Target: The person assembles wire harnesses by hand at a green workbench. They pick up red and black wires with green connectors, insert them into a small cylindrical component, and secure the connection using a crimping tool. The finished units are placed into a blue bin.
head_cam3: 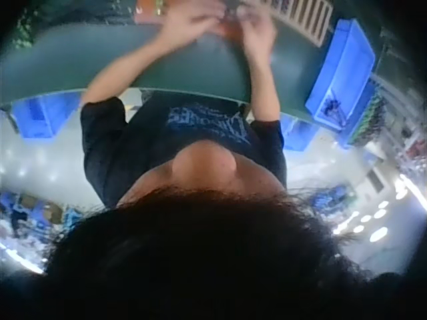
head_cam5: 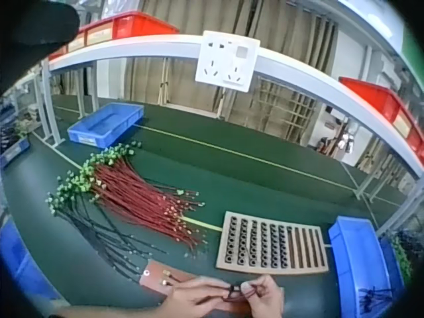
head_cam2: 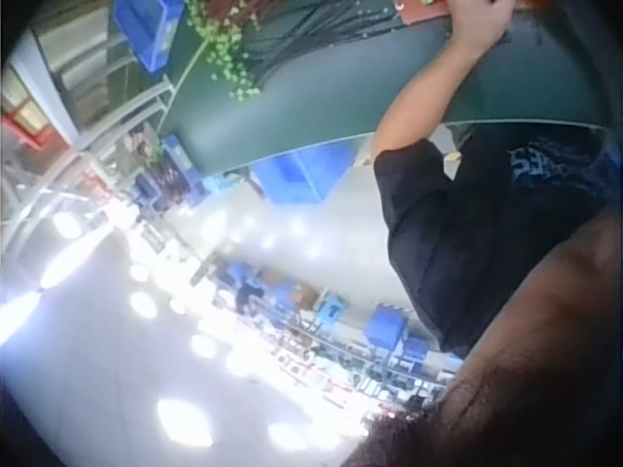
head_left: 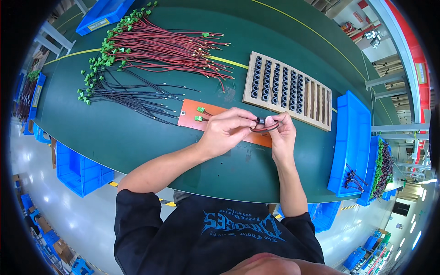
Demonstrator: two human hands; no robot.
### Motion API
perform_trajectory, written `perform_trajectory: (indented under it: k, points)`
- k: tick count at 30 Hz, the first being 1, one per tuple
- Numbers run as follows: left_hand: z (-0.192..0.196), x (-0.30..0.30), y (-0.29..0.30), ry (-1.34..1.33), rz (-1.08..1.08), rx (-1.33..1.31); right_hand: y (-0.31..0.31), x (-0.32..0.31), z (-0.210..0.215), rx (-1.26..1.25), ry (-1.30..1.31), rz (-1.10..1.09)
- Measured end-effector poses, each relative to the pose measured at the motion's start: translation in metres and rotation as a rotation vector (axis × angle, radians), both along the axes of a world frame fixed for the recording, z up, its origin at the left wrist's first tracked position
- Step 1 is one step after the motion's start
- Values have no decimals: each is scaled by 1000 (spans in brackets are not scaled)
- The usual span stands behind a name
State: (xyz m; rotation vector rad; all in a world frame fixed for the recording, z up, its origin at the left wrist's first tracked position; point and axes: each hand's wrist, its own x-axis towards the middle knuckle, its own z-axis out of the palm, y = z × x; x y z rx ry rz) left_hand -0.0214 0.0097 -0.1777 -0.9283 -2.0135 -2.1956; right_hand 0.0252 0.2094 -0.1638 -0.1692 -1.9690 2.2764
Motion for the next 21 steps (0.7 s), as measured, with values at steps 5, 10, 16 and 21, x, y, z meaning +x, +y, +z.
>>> perform_trajectory:
  k: [5,10,16,21]
  points:
    - [6,-1,1,117,31,-78,-6,1,6,22,2,-43]
    - [-3,-6,2,74,8,-72,-1,1,-3,83,63,-28]
    - [20,-5,8,221,24,-83,-2,1,2,58,65,-2]
    - [15,-9,1,148,19,-226,-5,2,6,43,38,3]
